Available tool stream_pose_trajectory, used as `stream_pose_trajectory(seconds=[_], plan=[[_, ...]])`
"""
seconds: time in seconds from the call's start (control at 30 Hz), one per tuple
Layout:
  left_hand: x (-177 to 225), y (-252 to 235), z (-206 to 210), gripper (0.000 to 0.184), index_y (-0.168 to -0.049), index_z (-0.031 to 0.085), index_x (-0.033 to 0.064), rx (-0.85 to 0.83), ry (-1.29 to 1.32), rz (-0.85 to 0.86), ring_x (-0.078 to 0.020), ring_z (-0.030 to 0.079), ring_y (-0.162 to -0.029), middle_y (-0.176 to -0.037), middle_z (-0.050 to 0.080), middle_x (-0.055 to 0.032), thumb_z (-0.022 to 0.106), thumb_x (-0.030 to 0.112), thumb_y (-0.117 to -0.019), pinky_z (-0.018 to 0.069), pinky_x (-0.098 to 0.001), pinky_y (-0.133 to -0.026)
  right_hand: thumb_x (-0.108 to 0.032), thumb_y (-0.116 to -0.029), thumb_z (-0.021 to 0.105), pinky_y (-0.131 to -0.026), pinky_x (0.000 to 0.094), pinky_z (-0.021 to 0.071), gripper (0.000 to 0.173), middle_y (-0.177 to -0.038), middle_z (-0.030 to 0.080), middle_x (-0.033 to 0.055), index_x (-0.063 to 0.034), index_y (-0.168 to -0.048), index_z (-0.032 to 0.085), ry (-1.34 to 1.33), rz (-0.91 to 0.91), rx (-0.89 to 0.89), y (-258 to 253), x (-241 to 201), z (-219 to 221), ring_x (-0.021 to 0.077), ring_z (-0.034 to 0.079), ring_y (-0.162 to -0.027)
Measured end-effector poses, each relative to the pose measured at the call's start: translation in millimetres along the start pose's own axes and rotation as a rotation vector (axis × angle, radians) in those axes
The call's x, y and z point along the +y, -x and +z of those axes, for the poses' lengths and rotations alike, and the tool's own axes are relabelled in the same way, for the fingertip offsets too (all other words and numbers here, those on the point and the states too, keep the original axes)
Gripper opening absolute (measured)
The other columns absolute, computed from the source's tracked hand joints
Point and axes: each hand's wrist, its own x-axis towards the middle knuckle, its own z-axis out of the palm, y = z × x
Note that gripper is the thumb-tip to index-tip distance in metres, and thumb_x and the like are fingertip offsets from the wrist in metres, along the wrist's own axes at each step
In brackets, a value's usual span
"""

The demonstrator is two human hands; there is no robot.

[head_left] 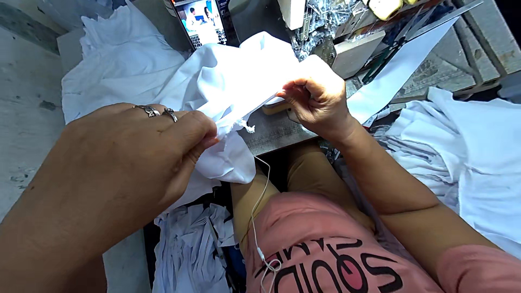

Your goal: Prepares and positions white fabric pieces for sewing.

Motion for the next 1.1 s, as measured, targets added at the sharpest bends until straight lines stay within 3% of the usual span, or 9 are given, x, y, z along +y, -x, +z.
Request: stream_pose_trajectory(seconds=[0.07, 0.17, 0.3, 0.4, 0.5, 0.57, 0.77, 0.97, 1.1], plan=[[-2.2, -0.1, -0.1, 0.034, -0.100, 0.067, 0.0041, 0.003, 0.012, -0.003, -0.0276, 0.056, -0.062, -0.070, 0.057, -0.0107, 0.046, 0.031, -0.1068, 0.0395, -0.0456, -0.058, -0.012, -0.0980, 0.067, -0.076, 0.0182, 0.0449, 0.018, -0.097, 0.058, 0.0173, 0.0033, -0.090, 0.071, -0.006, 0.004, -0.012, -1.7, -0.4, -1.1, 0.0121, 0.056, -0.086], [-2.1, -3.3, -2.9, 0.030, -0.100, 0.067, 0.0052, 0.002, 0.039, 0.002, -0.0245, 0.055, -0.062, -0.070, 0.057, -0.0087, 0.048, 0.028, -0.1052, 0.0389, -0.0434, -0.058, -0.008, -0.0980, 0.066, -0.075, 0.0160, 0.0485, 0.017, -0.102, 0.068, 0.0185, 0.0072, -0.092, 0.070, -0.113, 0.060, -0.036, -5.1, -1.6, -4.0, 0.0064, 0.060, -0.084], [-2.8, -7.6, -2.2, 0.030, -0.113, 0.069, 0.0083, 0.046, 0.064, -0.005, -0.0203, 0.054, -0.062, -0.074, 0.062, -0.0074, 0.049, 0.030, -0.1061, 0.0386, -0.0412, -0.057, -0.002, -0.0972, 0.062, -0.062, 0.0082, 0.0472, 0.006, -0.085, 0.062, -0.0034, 0.0021, -0.094, 0.063, -0.336, 0.269, -0.114, -4.0, -9.4, -19.3, -0.0090, 0.054, -0.068], [-3.2, -15.0, 2.7, 0.036, -0.126, 0.067, 0.0106, 0.047, 0.030, -0.005, -0.0269, 0.061, -0.065, -0.080, 0.067, -0.0117, 0.047, 0.033, -0.1069, 0.0426, -0.0475, -0.057, -0.002, -0.0972, 0.061, -0.063, 0.0094, 0.0504, 0.004, -0.087, 0.063, -0.0088, -0.0036, -0.100, 0.060, -0.414, 0.370, -0.144, 9.3, -12.9, -30.8, -0.0089, 0.057, -0.070], [-4.9, -26.2, 8.4, 0.042, -0.130, 0.065, 0.0097, 0.032, -0.033, 0.017, -0.0356, 0.062, -0.065, -0.080, 0.067, -0.0173, 0.046, 0.039, -0.1071, 0.0410, -0.0528, -0.056, -0.005, -0.0987, 0.061, -0.066, 0.0097, 0.0509, 0.020, -0.096, 0.067, -0.0063, 0.0034, -0.117, 0.062, -0.432, 0.410, -0.169, 29.5, -9.6, -33.2, -0.0086, 0.058, -0.075], [-6.0, -32.5, 11.8, 0.044, -0.127, 0.066, 0.0079, 0.030, -0.068, 0.017, -0.0387, 0.062, -0.065, -0.081, 0.066, -0.0196, 0.046, 0.042, -0.1068, 0.0401, -0.0535, -0.054, -0.006, -0.0993, 0.061, -0.069, 0.0091, 0.0507, 0.023, -0.100, 0.068, -0.0042, 0.0056, -0.119, 0.064, -0.407, 0.420, -0.170, 38.1, -7.7, -36.4, -0.0092, 0.058, -0.078], [-14.7, -41.6, 18.1, 0.051, -0.118, 0.068, 0.0039, 0.030, -0.097, -0.010, -0.0399, 0.059, -0.062, -0.078, 0.061, -0.0205, 0.044, 0.048, -0.1058, 0.0373, -0.0535, -0.052, -0.006, -0.0986, 0.061, -0.073, 0.0083, 0.0482, 0.011, -0.092, 0.061, -0.0036, 0.0016, -0.096, 0.070, -0.351, 0.421, -0.139, 49.5, -2.2, -41.7, -0.0076, 0.056, -0.080], [-28.8, -47.2, 27.7, 0.053, -0.106, 0.069, 0.0044, 0.025, -0.057, -0.062, -0.0375, 0.059, -0.065, -0.085, 0.064, -0.0199, 0.046, 0.052, -0.1024, 0.0369, -0.0531, -0.053, -0.004, -0.0985, 0.059, -0.072, 0.0078, 0.0468, 0.010, -0.092, 0.060, -0.0026, 0.0018, -0.097, 0.068, -0.340, 0.427, -0.129, 53.7, -0.6, -41.3, -0.0076, 0.055, -0.080], [-30.9, -47.7, 27.4, 0.051, -0.094, 0.066, 0.0045, 0.039, -0.009, -0.052, -0.0310, 0.054, -0.060, -0.076, 0.058, -0.0143, 0.049, 0.052, -0.1012, 0.0340, -0.0483, -0.052, -0.002, -0.0986, 0.059, -0.075, 0.0074, 0.0463, 0.011, -0.093, 0.060, -0.0004, 0.0027, -0.096, 0.068, -0.300, 0.430, -0.129, 53.6, -4.3, -39.1, -0.0064, 0.055, -0.083]])
